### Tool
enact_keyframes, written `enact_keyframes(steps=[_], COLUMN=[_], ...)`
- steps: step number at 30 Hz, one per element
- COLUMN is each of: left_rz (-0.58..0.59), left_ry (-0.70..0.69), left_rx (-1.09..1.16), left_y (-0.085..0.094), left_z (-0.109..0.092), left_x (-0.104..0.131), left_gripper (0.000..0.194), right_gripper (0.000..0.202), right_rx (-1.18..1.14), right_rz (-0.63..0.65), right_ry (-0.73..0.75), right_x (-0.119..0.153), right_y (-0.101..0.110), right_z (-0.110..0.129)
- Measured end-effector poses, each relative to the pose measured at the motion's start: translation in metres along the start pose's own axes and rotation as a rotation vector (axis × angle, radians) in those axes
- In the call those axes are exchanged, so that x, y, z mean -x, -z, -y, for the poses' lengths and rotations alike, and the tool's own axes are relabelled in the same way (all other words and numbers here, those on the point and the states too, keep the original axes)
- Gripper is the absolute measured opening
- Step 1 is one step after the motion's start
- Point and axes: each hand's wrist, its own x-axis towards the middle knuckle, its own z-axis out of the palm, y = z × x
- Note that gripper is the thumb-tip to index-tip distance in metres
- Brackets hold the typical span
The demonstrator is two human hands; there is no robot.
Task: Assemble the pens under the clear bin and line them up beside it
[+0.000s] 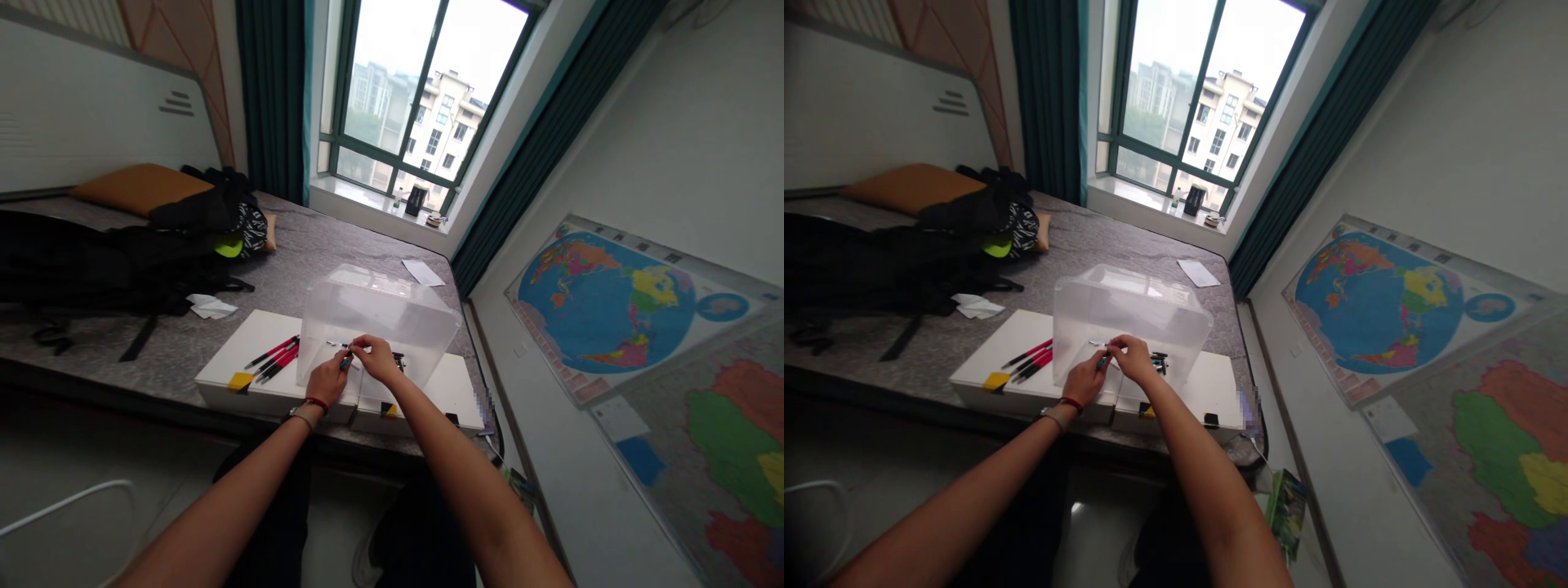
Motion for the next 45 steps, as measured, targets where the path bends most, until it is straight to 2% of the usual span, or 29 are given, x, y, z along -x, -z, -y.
enact_keyframes(steps=[8, 13, 18, 24, 32, 39, 45], left_rz=[0.004, 0.015, 0.05, 0.07, 0.019, 0.024, 0.039], left_ry=[0.009, 0.015, 0.043, 0.014, 0.021, 0.059, 0.104], left_rx=[0.007, 0.009, 0.02, 0.026, 0.162, 0.02, -0.1], left_y=[0.001, 0.003, 0.004, 0.005, 0.007, 0.002, 0.003], left_z=[-0.002, -0.001, -0.001, 0.001, -0.004, -0.003, -0.008], left_x=[0.0, -0.001, -0.002, -0.003, -0.002, -0.004, -0.003], left_gripper=[0.038, 0.038, 0.036, 0.036, 0.04, 0.028, 0.03], right_gripper=[0.008, 0.009, 0.02, 0.011, 0.019, 0.023, 0.024], right_rx=[0.034, -0.051, -0.101, -0.087, -0.198, 0.076, 0.279], right_rz=[0.002, -0.02, -0.018, -0.075, -0.212, -0.045, 0.063], right_ry=[0.023, 0.025, -0.047, -0.094, -0.095, 0.065, 0.149], right_x=[0.0, 0.005, 0.012, 0.017, 0.03, 0.048, 0.057], right_y=[0.0, -0.005, -0.013, -0.015, -0.006, 0.019, 0.037], right_z=[0.0, -0.003, -0.012, -0.019, -0.031, -0.036, -0.026])
